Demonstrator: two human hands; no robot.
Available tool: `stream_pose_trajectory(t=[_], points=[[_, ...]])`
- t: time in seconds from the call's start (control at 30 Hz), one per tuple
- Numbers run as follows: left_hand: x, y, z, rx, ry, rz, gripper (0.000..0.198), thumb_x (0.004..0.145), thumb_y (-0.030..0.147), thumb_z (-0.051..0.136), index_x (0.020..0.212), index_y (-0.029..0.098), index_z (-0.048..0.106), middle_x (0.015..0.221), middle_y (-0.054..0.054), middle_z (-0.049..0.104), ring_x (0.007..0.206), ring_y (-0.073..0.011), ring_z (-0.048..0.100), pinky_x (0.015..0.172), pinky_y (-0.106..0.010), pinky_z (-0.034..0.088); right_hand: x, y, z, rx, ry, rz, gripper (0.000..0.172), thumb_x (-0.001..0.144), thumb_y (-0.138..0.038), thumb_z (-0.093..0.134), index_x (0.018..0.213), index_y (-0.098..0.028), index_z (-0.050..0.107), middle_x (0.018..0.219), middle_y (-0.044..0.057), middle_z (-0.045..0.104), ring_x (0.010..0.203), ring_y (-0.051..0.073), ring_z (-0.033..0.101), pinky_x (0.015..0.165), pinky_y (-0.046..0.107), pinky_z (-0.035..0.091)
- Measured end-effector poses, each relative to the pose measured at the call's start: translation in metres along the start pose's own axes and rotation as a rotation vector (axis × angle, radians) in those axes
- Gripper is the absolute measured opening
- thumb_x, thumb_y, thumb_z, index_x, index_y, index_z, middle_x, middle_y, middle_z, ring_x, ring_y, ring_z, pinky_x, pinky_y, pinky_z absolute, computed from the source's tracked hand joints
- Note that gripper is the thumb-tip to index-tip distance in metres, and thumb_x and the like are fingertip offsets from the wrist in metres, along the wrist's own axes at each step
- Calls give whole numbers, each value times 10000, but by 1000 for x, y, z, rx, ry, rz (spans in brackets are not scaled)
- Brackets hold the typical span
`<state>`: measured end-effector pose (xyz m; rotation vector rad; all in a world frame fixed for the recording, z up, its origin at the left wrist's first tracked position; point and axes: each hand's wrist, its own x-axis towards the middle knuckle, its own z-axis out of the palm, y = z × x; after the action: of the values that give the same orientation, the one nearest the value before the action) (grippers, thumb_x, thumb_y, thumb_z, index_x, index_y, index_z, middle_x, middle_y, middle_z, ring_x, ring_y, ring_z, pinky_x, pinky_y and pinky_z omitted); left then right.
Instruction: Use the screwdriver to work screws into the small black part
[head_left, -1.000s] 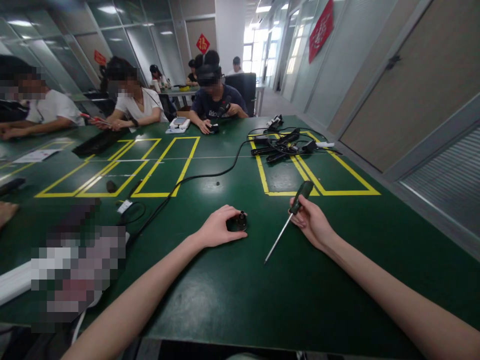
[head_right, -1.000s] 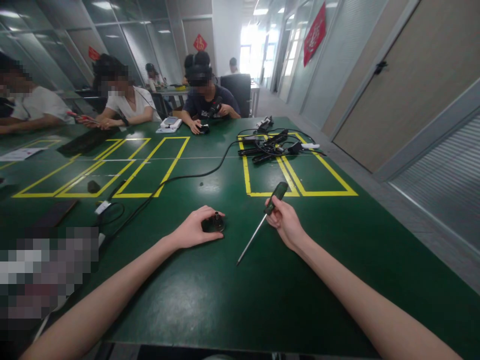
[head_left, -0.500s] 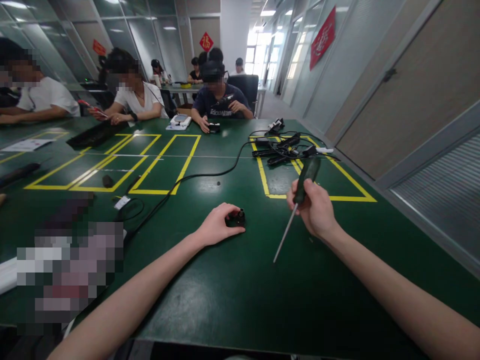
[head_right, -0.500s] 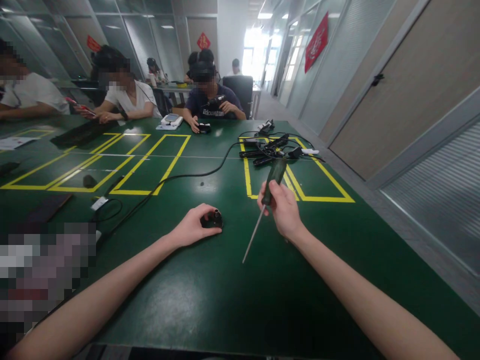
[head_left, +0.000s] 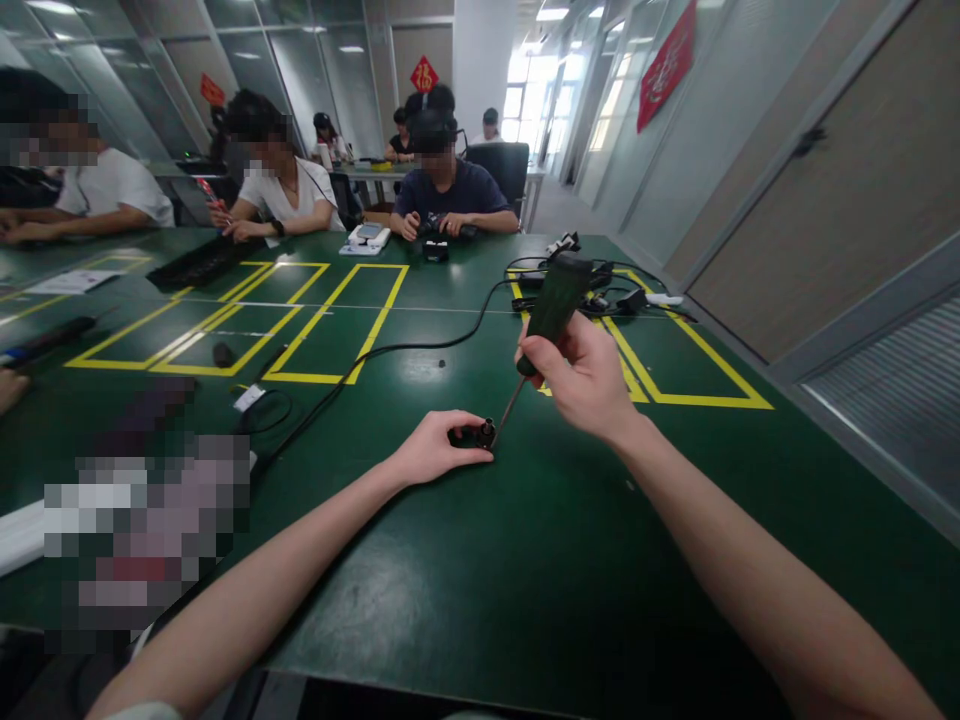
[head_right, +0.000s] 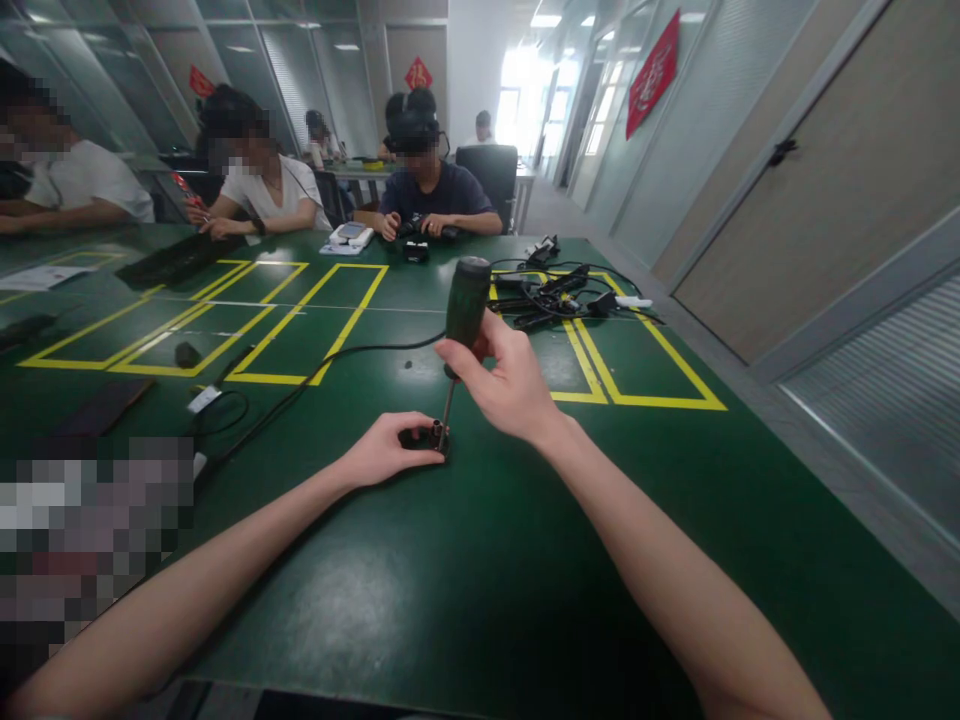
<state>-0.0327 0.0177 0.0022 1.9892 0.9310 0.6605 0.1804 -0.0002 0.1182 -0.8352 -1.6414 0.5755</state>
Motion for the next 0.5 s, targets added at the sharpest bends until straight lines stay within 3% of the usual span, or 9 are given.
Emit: stream_pose_trajectory(t=[0.3, 0.5], points=[[-1, 2, -1, -3, 2, 31, 426, 848, 388, 884, 1222, 193, 821, 1083, -72, 835, 977, -243, 725, 903, -361, 556, -3, 5, 0, -27, -35, -11, 593, 883, -822, 667, 871, -233, 593, 701, -25, 615, 553, 108, 543, 537, 271, 439], [-1, 4, -2, -25, -1, 0, 374, 855, 384, 870, 1177, 195, 840, 1078, -67, 842, 965, -238, 716, 894, -355, 548, -3, 3, 1, -45, -39, -15, 565, 883, -792, 695, 874, -233, 610, 672, -34, 598, 548, 114, 533, 522, 272, 422]])
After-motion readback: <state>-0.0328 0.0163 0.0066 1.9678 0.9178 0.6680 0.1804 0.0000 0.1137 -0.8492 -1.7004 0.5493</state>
